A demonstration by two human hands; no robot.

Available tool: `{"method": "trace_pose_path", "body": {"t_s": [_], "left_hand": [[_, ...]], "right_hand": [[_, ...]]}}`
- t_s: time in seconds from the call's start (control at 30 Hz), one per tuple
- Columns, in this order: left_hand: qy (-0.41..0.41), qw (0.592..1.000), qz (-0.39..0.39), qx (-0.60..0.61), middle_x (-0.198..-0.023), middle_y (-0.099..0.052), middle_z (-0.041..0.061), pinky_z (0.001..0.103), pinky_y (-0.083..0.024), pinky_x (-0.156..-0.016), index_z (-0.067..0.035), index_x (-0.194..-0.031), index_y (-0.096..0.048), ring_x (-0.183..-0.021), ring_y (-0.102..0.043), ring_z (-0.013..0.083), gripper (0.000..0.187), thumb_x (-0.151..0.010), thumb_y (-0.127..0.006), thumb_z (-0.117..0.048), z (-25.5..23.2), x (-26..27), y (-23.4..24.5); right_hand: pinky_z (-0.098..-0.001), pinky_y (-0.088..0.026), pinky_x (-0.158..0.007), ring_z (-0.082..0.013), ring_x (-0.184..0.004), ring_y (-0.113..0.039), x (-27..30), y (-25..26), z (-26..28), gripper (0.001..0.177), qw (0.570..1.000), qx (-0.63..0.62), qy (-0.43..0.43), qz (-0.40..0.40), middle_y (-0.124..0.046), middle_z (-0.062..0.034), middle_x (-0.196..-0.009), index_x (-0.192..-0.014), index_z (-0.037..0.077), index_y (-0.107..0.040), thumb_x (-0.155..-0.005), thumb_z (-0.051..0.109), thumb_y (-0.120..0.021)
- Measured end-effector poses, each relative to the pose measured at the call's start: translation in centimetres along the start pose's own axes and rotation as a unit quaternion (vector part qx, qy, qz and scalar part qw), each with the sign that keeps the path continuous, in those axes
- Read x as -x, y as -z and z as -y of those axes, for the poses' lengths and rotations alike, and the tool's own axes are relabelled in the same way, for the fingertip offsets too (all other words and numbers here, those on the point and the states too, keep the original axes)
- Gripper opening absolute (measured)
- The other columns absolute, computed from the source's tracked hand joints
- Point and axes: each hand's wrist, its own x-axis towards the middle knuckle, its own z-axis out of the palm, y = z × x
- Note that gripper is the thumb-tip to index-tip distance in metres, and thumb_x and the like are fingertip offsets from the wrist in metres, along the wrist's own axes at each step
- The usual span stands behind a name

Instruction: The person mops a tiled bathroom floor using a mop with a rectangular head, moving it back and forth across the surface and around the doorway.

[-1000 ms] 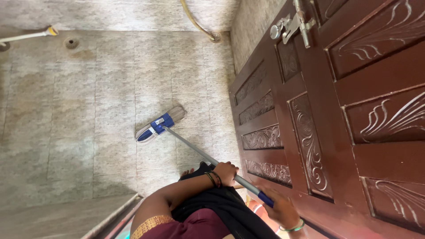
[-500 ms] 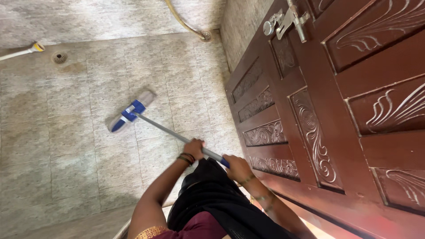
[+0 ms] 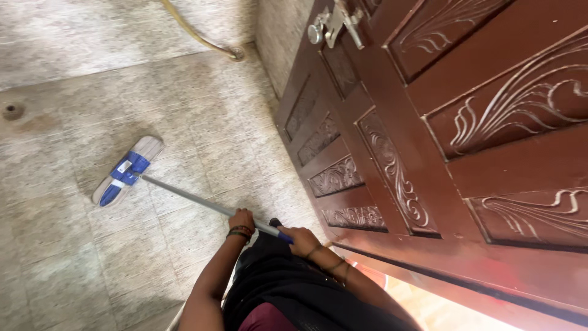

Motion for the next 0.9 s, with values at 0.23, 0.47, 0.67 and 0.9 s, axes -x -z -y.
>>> {"method": "trace_pose_path", "body": {"t_s": [0.23,0.47,0.67,0.9], "left_hand": [[-0.163,0.985,0.016,0.046,-0.104,-0.072,0.020,0.047,-0.060,-0.086,-0.012,-0.099,-0.080,-0.100,-0.071,0.0374,0.032,-0.069,-0.075,-0.020,-9.7,2.4,-2.0],[-0.307,0.948,0.067,0.043,-0.097,-0.075,0.017,0.047,-0.058,-0.084,-0.011,-0.095,-0.078,-0.098,-0.073,0.0367,0.029,-0.071,-0.070,-0.027,-14.7,5.3,-2.2],[-0.327,0.944,-0.007,0.049,-0.088,-0.074,0.010,0.052,-0.051,-0.081,-0.013,-0.090,-0.073,-0.096,-0.067,0.0318,0.021,-0.076,-0.068,-0.028,-12.8,5.9,-2.5],[-0.317,0.929,-0.123,0.145,-0.086,-0.072,0.005,0.049,-0.055,-0.074,-0.017,-0.085,-0.071,-0.092,-0.067,0.0311,0.017,-0.069,-0.070,-0.024,-7.9,3.3,-0.6]], "right_hand": [[-0.0414,-0.058,-0.086,-0.0323,-0.094,-0.075,11.8,9.3,-0.6,0.074,0.995,-0.028,-0.083,-0.038,-0.078,-0.0084,-0.107,-0.136,0.030,-0.065,-0.068,-0.001,-0.070],[-0.0392,-0.059,-0.082,-0.0288,-0.087,-0.078,17.7,14.1,0.9,0.076,0.984,-0.050,-0.171,-0.025,-0.078,-0.0107,-0.097,-0.142,0.031,-0.062,-0.071,0.010,-0.079],[-0.0382,-0.061,-0.083,-0.0268,-0.086,-0.080,16.8,12.3,-0.7,0.055,0.978,-0.074,-0.185,-0.062,-0.079,-0.0110,-0.098,-0.125,0.019,-0.070,-0.071,0.013,-0.081],[-0.0422,-0.057,-0.086,-0.0319,-0.093,-0.074,10.7,14.6,3.3,0.050,0.992,0.005,-0.123,-0.042,-0.075,-0.0146,-0.103,-0.124,0.015,-0.070,-0.074,0.013,-0.080]]}}
